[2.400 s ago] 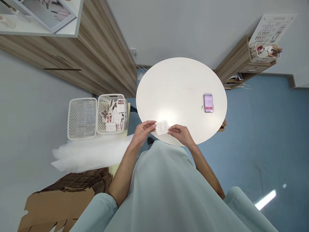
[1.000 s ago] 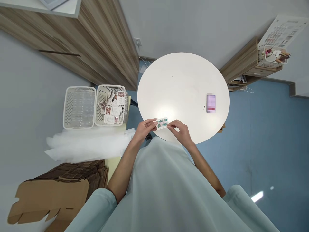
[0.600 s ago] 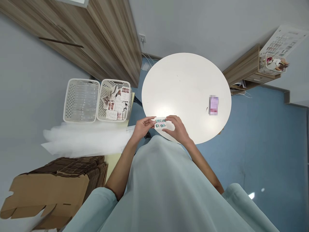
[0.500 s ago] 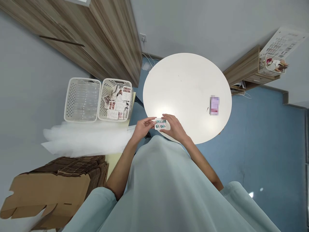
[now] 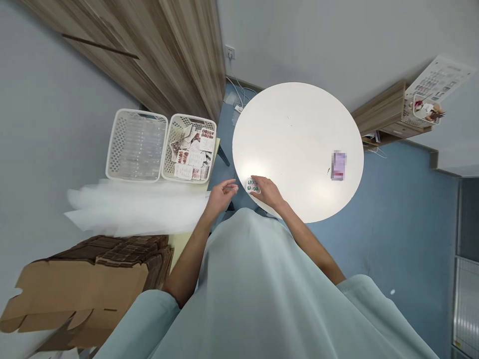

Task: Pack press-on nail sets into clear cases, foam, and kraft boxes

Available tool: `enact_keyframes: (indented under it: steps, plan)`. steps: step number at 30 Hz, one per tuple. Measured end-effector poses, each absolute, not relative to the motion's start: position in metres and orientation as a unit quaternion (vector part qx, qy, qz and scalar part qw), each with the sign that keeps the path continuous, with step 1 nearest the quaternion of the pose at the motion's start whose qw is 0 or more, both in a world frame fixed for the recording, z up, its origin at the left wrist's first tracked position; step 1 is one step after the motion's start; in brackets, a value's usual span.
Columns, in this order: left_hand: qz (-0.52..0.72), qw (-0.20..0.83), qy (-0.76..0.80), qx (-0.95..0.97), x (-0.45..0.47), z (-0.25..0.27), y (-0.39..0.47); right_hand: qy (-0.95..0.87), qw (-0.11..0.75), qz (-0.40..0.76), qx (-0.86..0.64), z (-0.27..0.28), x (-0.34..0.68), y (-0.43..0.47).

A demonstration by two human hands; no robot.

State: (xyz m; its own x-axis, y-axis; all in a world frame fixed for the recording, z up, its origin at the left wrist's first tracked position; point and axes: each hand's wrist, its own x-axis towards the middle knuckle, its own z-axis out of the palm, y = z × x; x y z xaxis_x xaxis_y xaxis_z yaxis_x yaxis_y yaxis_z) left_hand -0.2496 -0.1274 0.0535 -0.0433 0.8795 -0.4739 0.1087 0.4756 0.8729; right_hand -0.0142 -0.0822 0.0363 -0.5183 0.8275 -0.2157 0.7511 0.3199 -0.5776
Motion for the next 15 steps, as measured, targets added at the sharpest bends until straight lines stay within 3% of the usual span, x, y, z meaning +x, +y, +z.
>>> enact_keyframes:
  steps: [7, 15]
  plan:
    - [0.324, 0.566, 0.672, 0.351, -0.292, 0.056, -0.150, -0.807, 0.010, 0.304, -0.506, -0.012, -0.018, -0.071]
    - [0.333, 0.540, 0.700, 0.328, -0.334, 0.051, -0.170, -0.808, 0.057, 0.291, -0.509, 0.005, -0.040, -0.070]
